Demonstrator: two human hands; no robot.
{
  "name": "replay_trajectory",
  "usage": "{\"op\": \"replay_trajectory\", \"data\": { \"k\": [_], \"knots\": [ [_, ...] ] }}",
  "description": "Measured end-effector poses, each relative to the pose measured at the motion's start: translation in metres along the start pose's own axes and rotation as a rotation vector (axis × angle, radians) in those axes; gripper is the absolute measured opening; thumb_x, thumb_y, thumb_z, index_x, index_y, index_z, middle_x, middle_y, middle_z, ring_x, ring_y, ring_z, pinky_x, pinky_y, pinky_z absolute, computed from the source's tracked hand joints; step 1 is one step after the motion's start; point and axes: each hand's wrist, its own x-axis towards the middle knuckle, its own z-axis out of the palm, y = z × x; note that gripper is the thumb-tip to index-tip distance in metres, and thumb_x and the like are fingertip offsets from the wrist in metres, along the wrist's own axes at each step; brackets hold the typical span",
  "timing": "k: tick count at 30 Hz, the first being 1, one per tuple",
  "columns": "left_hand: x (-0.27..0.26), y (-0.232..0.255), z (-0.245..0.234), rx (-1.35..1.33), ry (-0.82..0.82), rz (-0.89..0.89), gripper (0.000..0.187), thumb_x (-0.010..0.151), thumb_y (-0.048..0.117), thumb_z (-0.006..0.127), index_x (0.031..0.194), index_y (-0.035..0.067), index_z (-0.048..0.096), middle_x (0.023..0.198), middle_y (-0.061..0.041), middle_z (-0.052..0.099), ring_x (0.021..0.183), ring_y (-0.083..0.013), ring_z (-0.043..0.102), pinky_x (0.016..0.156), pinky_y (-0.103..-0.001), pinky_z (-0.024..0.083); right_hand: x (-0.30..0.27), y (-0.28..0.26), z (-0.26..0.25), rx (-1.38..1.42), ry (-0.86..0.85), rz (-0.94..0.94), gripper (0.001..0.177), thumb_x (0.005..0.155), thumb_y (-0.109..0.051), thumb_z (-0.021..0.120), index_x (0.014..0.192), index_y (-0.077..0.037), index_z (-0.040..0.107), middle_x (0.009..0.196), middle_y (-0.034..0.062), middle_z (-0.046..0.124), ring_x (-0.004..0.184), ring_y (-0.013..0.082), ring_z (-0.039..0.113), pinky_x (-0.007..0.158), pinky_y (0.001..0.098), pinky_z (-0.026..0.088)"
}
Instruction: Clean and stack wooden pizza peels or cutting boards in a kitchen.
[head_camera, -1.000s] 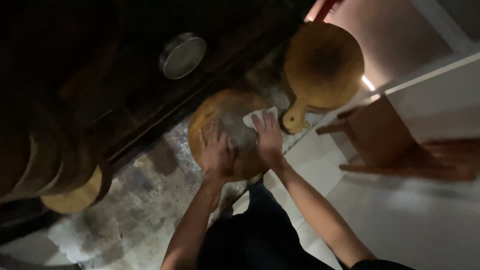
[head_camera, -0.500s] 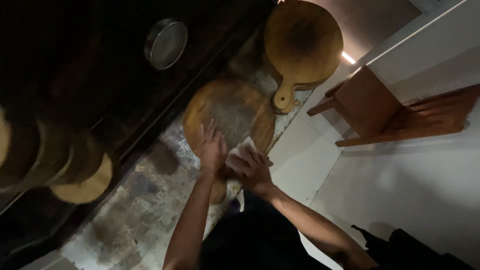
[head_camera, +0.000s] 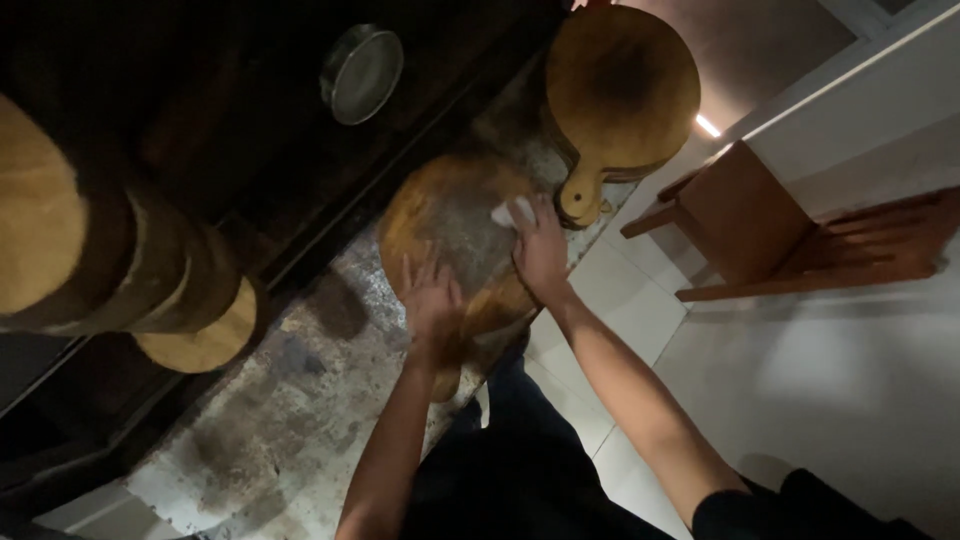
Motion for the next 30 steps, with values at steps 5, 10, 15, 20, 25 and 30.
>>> {"op": "replay_trajectory", "data": {
  "k": [5, 10, 15, 20, 25, 30],
  "knots": [
    [-0.008, 0.000, -0.011, -0.168, 0.234, -0.053, 0.036, 0.081, 0.006, 0.063, 0.116, -0.002, 0.068, 0.149, -0.023, 0.053, 0.144, -0.0411, 0.044, 0.127, -0.053, 0.024, 0.025, -0.007, 0.024, 0.120, -0.060, -0.015, 0.059, 0.093, 0.004, 0.061, 0.148, -0.014, 0.059, 0.149, 0.0207, 0.054, 0.137, 0.0438, 0.050, 0.112, 0.0536, 0.046],
    [-0.017, -0.003, -0.029, -0.583, 0.334, -0.209, 0.035, 0.102, 0.003, 0.049, 0.133, 0.003, 0.066, 0.149, -0.018, 0.057, 0.143, -0.0374, 0.053, 0.118, -0.042, 0.043, -0.027, -0.049, 0.040, 0.195, -0.100, -0.364, 0.058, 0.089, -0.001, 0.064, 0.144, -0.018, 0.062, 0.155, 0.0190, 0.050, 0.143, 0.0401, 0.047, 0.114, 0.0505, 0.042],
    [-0.027, -0.006, -0.053, -0.635, 0.336, -0.218, 0.025, 0.104, 0.017, 0.062, 0.123, 0.002, 0.068, 0.132, -0.018, 0.067, 0.126, -0.0343, 0.065, 0.108, -0.040, 0.050, -0.080, -0.106, -0.011, 0.294, -0.292, -0.582, 0.031, 0.092, -0.013, 0.065, 0.121, -0.022, 0.074, 0.154, 0.0117, 0.053, 0.142, 0.0344, 0.048, 0.113, 0.0525, 0.036],
    [-0.055, -0.001, -0.071, -0.615, 0.341, -0.283, 0.025, 0.103, 0.017, 0.061, 0.121, 0.000, 0.068, 0.126, -0.018, 0.070, 0.120, -0.0343, 0.067, 0.105, -0.040, 0.052, -0.048, -0.041, 0.032, 0.412, -0.326, -0.755, 0.037, 0.088, -0.019, 0.068, 0.125, -0.020, 0.073, 0.148, 0.0079, 0.057, 0.140, 0.0357, 0.049, 0.116, 0.0516, 0.041],
    [-0.090, 0.016, -0.065, -0.610, 0.452, -0.400, 0.027, 0.104, 0.017, 0.059, 0.123, 0.000, 0.069, 0.129, -0.019, 0.069, 0.121, -0.0353, 0.066, 0.099, -0.040, 0.052, 0.000, -0.022, 0.009, 0.273, -0.280, -0.755, 0.050, 0.083, -0.011, 0.068, 0.133, -0.012, 0.070, 0.144, 0.0187, 0.058, 0.136, 0.0440, 0.048, 0.106, 0.0536, 0.045],
    [-0.121, 0.035, -0.048, -0.535, 0.702, -0.528, 0.026, 0.107, 0.019, 0.056, 0.121, 0.002, 0.070, 0.122, -0.016, 0.073, 0.116, -0.0312, 0.070, 0.101, -0.039, 0.054, -0.021, -0.050, -0.009, 0.501, -0.268, -0.850, 0.039, 0.091, -0.003, 0.069, 0.128, -0.016, 0.072, 0.141, 0.0152, 0.061, 0.140, 0.0396, 0.053, 0.112, 0.0539, 0.049]
  ]
}}
